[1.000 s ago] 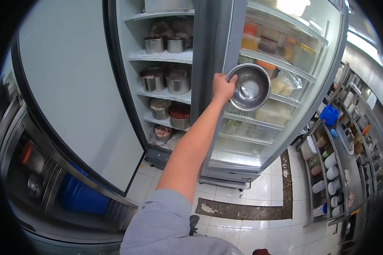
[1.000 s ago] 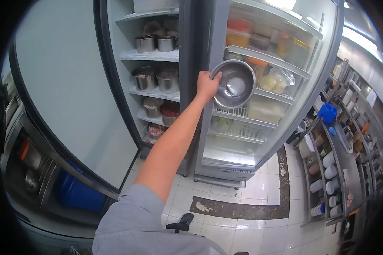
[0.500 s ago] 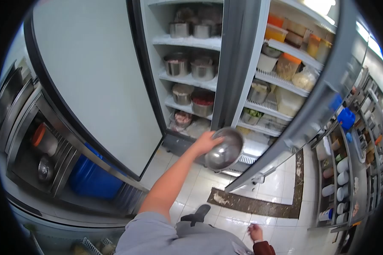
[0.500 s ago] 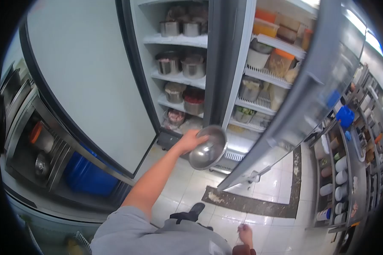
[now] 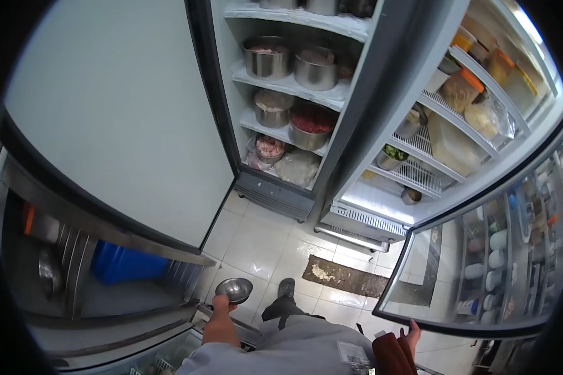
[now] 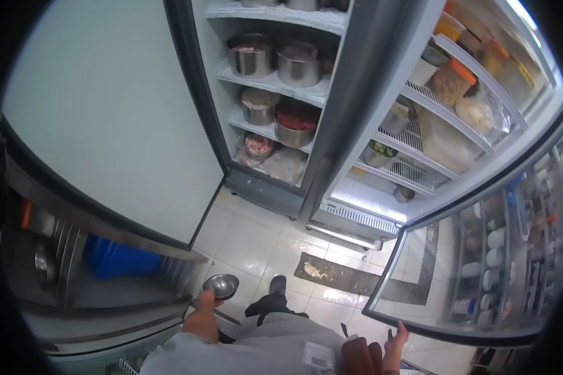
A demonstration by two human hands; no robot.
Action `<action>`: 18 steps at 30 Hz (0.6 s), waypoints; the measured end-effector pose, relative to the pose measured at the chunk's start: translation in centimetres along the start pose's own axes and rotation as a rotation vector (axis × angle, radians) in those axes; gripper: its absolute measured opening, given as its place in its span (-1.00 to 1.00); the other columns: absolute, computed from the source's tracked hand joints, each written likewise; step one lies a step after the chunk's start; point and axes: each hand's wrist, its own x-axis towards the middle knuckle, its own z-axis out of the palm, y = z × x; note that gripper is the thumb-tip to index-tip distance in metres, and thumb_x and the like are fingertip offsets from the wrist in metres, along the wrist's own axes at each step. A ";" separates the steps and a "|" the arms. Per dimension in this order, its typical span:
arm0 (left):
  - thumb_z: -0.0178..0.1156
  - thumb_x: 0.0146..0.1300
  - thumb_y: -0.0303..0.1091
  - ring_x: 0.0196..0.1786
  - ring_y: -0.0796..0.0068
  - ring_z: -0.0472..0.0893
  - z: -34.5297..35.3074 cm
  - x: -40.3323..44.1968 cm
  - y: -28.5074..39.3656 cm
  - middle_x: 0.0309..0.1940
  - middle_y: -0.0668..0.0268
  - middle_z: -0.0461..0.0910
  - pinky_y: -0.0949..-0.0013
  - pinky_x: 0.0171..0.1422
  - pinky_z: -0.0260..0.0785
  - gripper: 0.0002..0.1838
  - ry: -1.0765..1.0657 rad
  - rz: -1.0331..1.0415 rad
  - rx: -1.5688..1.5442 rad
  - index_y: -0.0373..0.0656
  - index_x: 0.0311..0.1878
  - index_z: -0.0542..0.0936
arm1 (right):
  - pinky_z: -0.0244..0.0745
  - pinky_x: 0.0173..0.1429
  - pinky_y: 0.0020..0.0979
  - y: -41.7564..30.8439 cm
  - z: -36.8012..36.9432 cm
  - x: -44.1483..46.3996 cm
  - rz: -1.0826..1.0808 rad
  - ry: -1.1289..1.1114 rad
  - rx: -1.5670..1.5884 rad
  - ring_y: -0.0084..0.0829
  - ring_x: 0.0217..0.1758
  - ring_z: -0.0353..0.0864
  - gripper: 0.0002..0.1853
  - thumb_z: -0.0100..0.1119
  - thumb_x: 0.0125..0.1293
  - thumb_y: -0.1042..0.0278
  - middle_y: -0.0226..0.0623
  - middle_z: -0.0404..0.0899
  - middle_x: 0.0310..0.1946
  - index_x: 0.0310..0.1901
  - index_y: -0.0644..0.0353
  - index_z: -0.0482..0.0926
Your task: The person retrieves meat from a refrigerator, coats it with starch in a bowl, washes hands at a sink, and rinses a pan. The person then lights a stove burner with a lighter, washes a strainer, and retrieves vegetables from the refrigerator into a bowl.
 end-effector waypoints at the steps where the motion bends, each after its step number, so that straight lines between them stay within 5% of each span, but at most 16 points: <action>1: -0.01 0.33 -0.44 -0.40 0.00 0.70 0.5 0.9 0.3 -0.32 -0.12 0.61 0.13 -0.57 0.62 -0.70 0.070 0.039 0.045 -0.35 0.09 0.42 | 0.22 0.31 0.08 -0.5 -1.1 0.8 -0.011 0.058 0.000 -0.39 0.43 0.24 -0.41 0.28 0.20 0.33 -0.42 0.37 0.29 0.27 -0.14 0.30; 4: -0.03 0.29 -0.48 -0.40 -0.09 0.68 2.8 3.3 3.1 -0.21 -0.19 0.58 0.02 -0.49 0.62 -0.64 0.033 0.068 0.125 -0.29 0.15 0.39 | 0.31 0.16 0.06 -2.0 -2.4 2.5 -0.022 0.325 -0.072 -0.33 0.26 0.33 -0.41 0.30 0.13 0.14 -0.47 0.37 0.19 0.21 -0.23 0.31; 8: 0.02 0.15 -0.61 -0.31 0.10 0.70 9.9 1.7 8.5 -0.08 0.00 0.59 0.13 -0.43 0.65 -0.52 -0.277 0.371 0.471 -0.27 0.20 0.43 | 0.37 -0.03 0.00 -3.3 -3.4 5.0 0.011 0.338 -0.138 -0.35 -0.12 0.43 -0.57 0.22 0.18 0.11 -0.47 0.43 -0.10 0.09 -0.17 0.40; 11: 0.05 0.08 -0.65 -0.25 0.17 0.69 15.5 -2.9 12.2 -0.10 0.05 0.60 0.18 -0.42 0.65 -0.46 -0.337 0.519 0.575 -0.27 0.21 0.41 | 0.47 -0.01 0.02 0.2 -4.1 5.4 0.066 0.237 -0.113 -0.10 0.05 0.52 -0.38 0.20 0.29 -0.04 -0.30 0.41 0.10 0.34 -0.18 0.28; 14: 0.06 0.11 -0.63 -0.15 0.14 0.68 19.0 -4.8 12.8 -0.04 0.09 0.59 0.19 -0.34 0.66 -0.46 -0.433 0.515 0.624 -0.22 0.24 0.39 | 0.60 -0.17 -0.01 0.2 3.0 2.3 0.241 0.164 -0.400 -0.01 -0.14 0.61 -0.33 0.25 0.29 0.03 -0.14 0.39 -0.01 0.37 -0.02 0.25; 16: 0.07 0.11 -0.64 -0.12 0.14 0.67 20.2 -5.9 12.0 -0.02 0.08 0.58 0.17 -0.31 0.67 -0.44 -0.417 0.467 0.654 -0.21 0.25 0.39 | 0.61 -0.18 0.02 1.6 6.3 4.5 0.292 -0.059 -0.570 -0.05 -0.17 0.62 -0.30 0.29 0.30 0.04 -0.01 0.41 0.12 0.39 0.06 0.26; 18: 0.07 0.10 -0.65 -0.10 0.13 0.67 20.8 -6.5 10.9 0.00 0.08 0.58 0.15 -0.28 0.68 -0.43 -0.387 0.416 0.662 -0.19 0.25 0.39 | 0.65 -0.09 -0.14 1.4 10.9 6.3 0.004 -0.140 -0.976 -0.13 0.06 0.67 -0.21 0.30 0.28 -0.01 0.11 0.55 0.18 0.41 0.30 0.30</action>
